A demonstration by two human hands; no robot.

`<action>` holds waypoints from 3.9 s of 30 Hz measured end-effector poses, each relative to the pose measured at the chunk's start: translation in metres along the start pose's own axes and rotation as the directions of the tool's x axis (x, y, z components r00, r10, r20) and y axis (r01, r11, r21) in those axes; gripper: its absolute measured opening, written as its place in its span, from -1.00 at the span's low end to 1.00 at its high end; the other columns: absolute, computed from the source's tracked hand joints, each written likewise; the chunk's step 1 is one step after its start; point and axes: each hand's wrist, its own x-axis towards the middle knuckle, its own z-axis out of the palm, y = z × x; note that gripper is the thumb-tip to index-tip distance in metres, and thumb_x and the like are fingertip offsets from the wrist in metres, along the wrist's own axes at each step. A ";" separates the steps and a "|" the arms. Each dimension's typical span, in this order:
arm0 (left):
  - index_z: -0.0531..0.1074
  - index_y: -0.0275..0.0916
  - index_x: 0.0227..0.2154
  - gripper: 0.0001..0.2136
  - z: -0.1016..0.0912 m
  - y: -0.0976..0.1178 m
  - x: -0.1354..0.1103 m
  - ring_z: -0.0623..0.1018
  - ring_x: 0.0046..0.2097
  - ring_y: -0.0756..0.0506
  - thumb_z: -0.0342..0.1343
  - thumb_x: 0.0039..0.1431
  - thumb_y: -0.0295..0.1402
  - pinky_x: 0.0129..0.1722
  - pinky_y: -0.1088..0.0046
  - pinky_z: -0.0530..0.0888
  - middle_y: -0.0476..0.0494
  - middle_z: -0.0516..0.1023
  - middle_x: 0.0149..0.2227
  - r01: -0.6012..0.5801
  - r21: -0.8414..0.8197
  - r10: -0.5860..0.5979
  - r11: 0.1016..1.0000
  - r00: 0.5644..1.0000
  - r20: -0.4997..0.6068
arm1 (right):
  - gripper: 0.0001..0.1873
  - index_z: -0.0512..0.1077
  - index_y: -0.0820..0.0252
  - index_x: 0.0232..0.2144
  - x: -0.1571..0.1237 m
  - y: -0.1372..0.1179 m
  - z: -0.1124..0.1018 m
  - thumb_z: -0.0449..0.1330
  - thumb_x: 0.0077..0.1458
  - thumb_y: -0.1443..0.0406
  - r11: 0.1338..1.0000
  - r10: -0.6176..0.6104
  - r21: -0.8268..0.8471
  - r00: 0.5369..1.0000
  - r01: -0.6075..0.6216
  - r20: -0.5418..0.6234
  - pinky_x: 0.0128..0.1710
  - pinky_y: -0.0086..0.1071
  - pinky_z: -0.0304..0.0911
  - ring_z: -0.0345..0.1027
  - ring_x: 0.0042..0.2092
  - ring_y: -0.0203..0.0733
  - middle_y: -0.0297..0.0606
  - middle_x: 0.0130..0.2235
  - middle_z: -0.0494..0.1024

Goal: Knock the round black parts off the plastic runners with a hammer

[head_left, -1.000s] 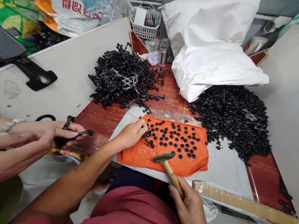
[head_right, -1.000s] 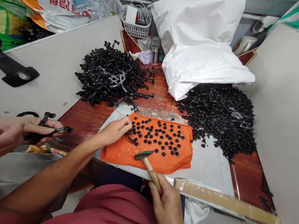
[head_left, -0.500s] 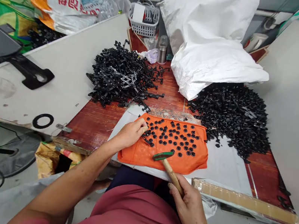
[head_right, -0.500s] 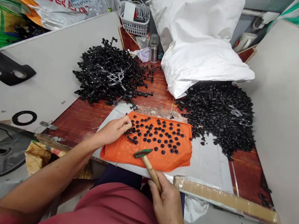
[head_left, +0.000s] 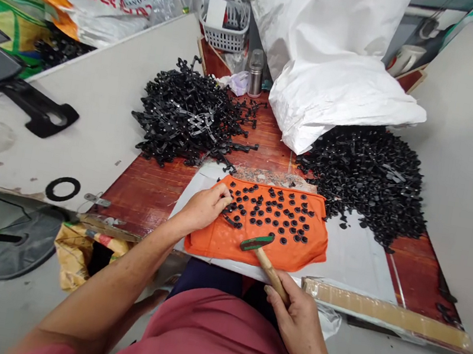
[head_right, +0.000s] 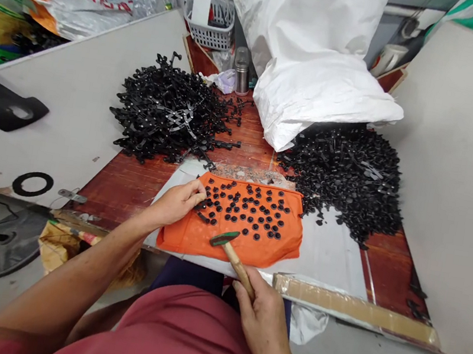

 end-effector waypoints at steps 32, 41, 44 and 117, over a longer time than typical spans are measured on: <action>0.36 -0.14 -0.11 -0.81 -0.002 0.011 -0.004 0.60 -0.16 -0.21 -0.15 0.46 -0.30 -0.21 0.35 0.34 -0.14 0.62 -0.21 0.072 0.298 -0.091 0.952 0.994 0.052 | -0.40 0.14 -0.03 0.45 0.089 -0.065 -0.017 -0.04 0.43 0.30 0.696 -0.271 -0.687 0.962 0.207 0.015 -0.30 -0.33 0.45 0.57 -0.32 -0.12 -0.17 -0.20 0.68; 0.38 -0.15 -0.12 -0.77 -0.005 -0.006 -0.017 0.40 -0.38 -0.05 -0.12 0.40 -0.20 -0.33 0.46 0.31 0.04 0.37 -0.44 0.021 -0.282 -0.031 0.959 0.999 -0.030 | -0.54 0.37 0.08 0.28 0.082 -0.071 -0.021 0.01 0.41 0.24 0.916 -0.268 -0.337 0.957 0.217 -0.111 -0.12 -0.32 0.40 0.56 -0.13 -0.11 -0.19 -0.05 0.67; 0.37 -0.19 -0.06 -0.72 -0.003 0.001 -0.032 0.42 -0.31 -0.02 0.05 0.31 -0.12 -0.28 0.48 0.36 0.00 0.43 -0.32 0.018 -0.520 -0.018 0.854 1.000 0.005 | -0.67 0.50 0.10 0.08 0.079 -0.079 -0.017 0.14 0.32 0.21 0.964 -0.248 -0.126 0.963 0.235 -0.103 -0.15 -0.35 0.35 0.51 -0.18 -0.15 -0.27 -0.14 0.65; 0.60 -0.17 -0.10 -0.71 0.020 0.004 -0.048 0.46 -0.10 -0.25 -0.02 0.43 -0.23 -0.02 0.15 0.32 -0.23 0.50 -0.26 -0.185 0.515 0.223 0.837 0.975 -0.013 | -0.43 0.18 -0.01 0.44 0.058 -0.062 -0.022 -0.05 0.45 0.26 0.760 -0.263 -0.625 0.964 0.177 -0.046 -0.18 -0.29 0.48 0.59 -0.24 -0.11 -0.16 -0.17 0.69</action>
